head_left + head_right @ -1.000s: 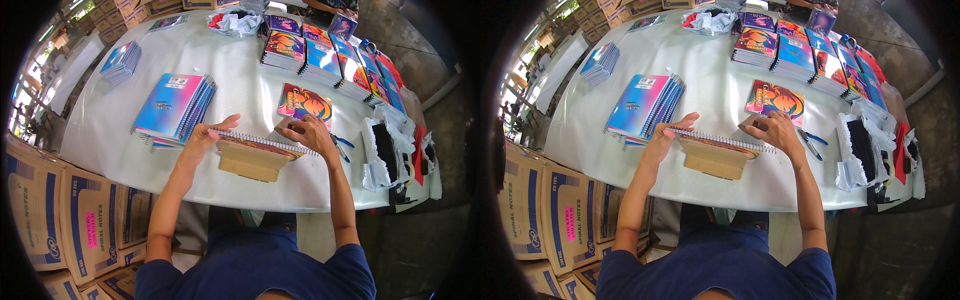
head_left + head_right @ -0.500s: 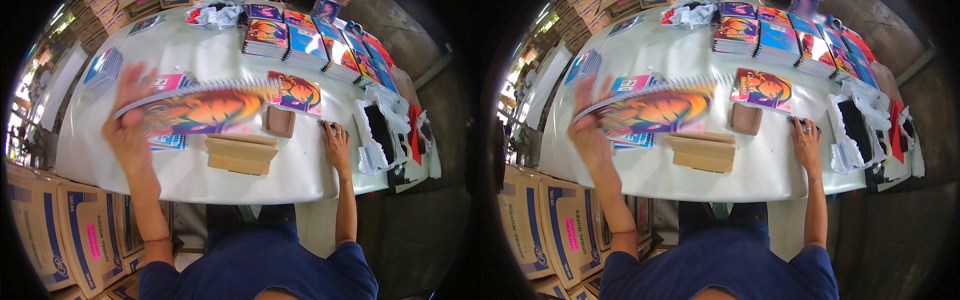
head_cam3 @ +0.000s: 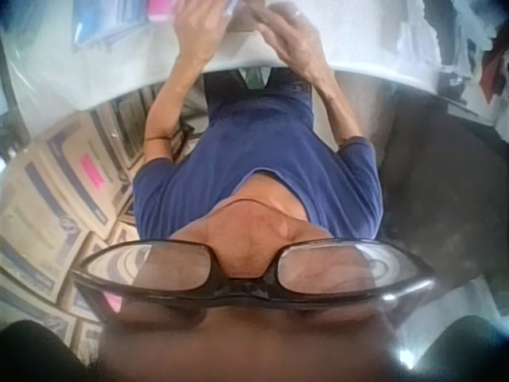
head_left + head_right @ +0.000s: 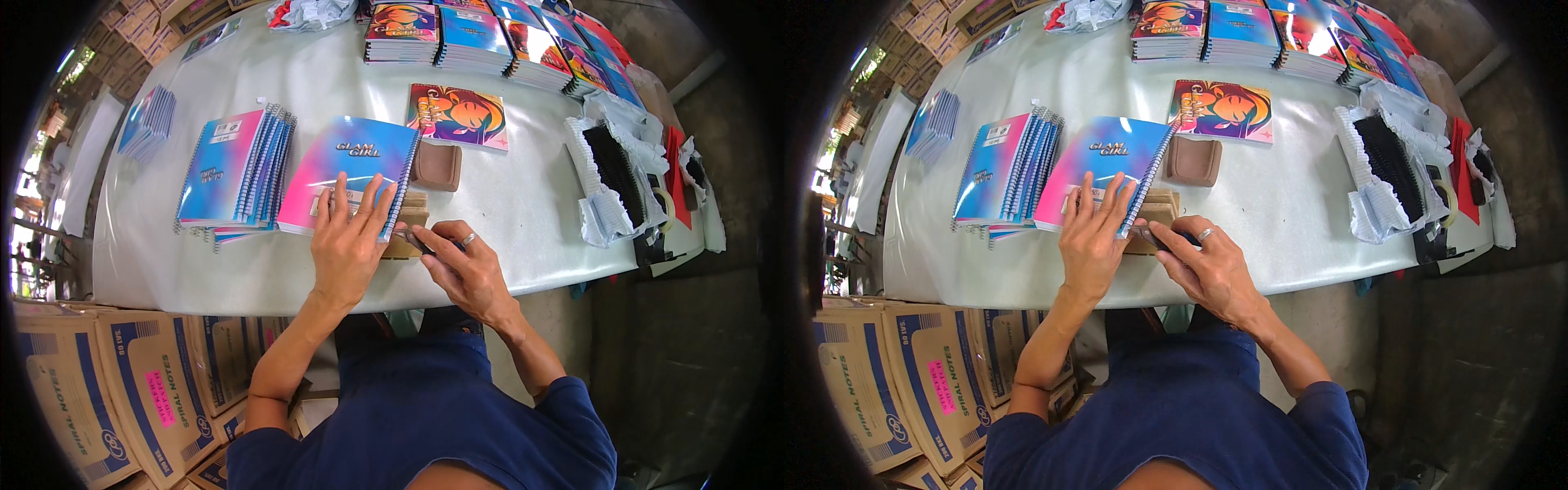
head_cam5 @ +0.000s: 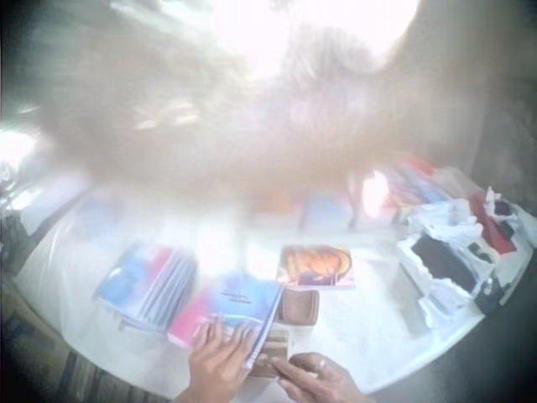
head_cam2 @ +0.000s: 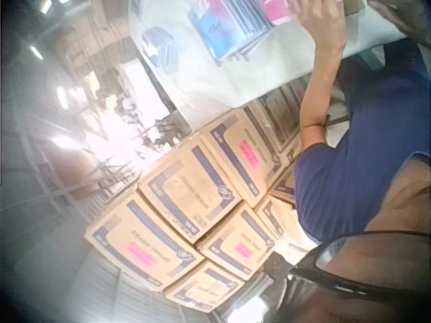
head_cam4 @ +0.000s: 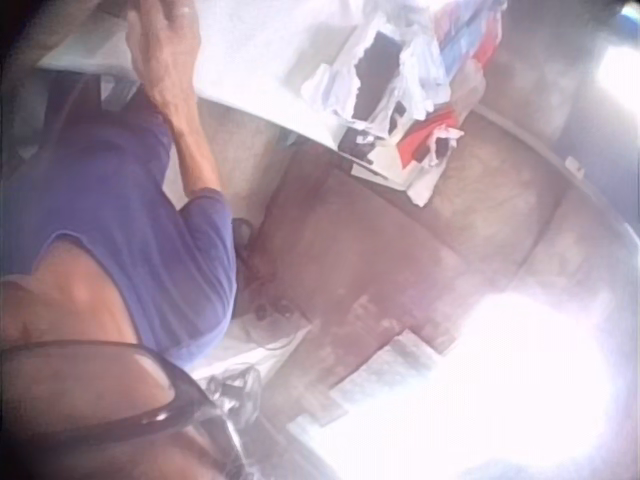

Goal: The person threads a metal coil into the holes of stacked notebook covers and papers by hand, then uses pliers to cut the excess coil and bend the tip.

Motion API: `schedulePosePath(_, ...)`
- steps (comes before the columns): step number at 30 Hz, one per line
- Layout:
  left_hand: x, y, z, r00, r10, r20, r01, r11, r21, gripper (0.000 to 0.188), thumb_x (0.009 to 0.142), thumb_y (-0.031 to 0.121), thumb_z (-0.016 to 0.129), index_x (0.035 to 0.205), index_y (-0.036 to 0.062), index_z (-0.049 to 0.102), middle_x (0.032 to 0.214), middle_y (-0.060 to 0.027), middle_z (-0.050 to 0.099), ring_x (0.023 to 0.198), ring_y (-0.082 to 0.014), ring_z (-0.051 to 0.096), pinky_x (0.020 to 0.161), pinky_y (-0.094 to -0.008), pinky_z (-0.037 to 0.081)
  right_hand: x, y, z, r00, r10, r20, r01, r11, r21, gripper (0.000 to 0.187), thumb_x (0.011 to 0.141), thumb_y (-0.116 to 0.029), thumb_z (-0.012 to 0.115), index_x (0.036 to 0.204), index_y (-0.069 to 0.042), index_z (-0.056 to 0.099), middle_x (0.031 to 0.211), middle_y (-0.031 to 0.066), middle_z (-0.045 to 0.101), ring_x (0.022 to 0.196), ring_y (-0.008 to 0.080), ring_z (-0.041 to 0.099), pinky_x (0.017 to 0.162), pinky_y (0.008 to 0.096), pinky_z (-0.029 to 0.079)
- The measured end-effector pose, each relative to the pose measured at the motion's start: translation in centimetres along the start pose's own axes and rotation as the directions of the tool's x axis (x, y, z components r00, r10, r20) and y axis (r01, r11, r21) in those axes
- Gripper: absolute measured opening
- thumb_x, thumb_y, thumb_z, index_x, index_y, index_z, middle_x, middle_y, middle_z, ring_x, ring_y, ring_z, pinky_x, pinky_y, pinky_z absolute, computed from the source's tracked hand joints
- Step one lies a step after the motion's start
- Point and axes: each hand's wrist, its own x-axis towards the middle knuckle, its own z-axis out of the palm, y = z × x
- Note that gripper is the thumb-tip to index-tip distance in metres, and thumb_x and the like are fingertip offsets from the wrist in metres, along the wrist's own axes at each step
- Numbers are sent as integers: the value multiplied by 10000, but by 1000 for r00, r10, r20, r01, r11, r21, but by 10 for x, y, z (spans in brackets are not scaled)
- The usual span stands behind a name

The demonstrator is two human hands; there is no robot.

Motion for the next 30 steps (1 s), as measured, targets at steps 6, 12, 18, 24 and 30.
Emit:
schedulePosePath(6,-2,0,2,999,8,-34,-6,999,44,559,766,237,750,1292,121,599,1321,-38,595,1235,-382,514,1005,-524,398,8,-5,-4,939,225,260,-282,936,209,286,925,-171,617,1180,-44,638,935,138,613,818,245,623,707,366,519)
schedulePosePath(12,9,-25,-19,996,-24,-89,22,1000,-18,499,792,164,721,1280,150,619,1282,-41,623,1186,-346,569,1000,-478,426,38,9,-24,898,66,434,-234,908,347,289,983,-190,547,1134,41,633,833,103,634,746,152,595,699,301,500)
schedulePosePath(18,52,-101,-93,904,-226,-363,139,958,-251,512,797,54,681,1298,111,594,1347,-61,573,1229,-262,560,984,-317,471,37,99,-50,990,132,-51,-141,925,-352,233,933,-123,585,1138,-25,637,893,154,590,722,307,603,639,373,493)
schedulePosePath(24,8,-159,-103,965,-253,-72,247,966,-75,596,778,164,727,1348,182,555,1412,-35,519,1366,-284,405,1100,-407,352,20,178,-63,981,195,2,-146,741,-655,255,861,-119,640,1107,-55,655,1040,119,613,997,297,584,849,422,449)
schedulePosePath(30,-24,-183,-81,858,-320,402,368,929,-47,728,721,368,735,1397,231,498,1493,4,421,1441,-374,217,1142,-593,143,115,257,-40,1000,-31,3,27,850,-526,431,803,34,574,1220,-73,597,1204,136,602,1148,329,541,944,423,432)
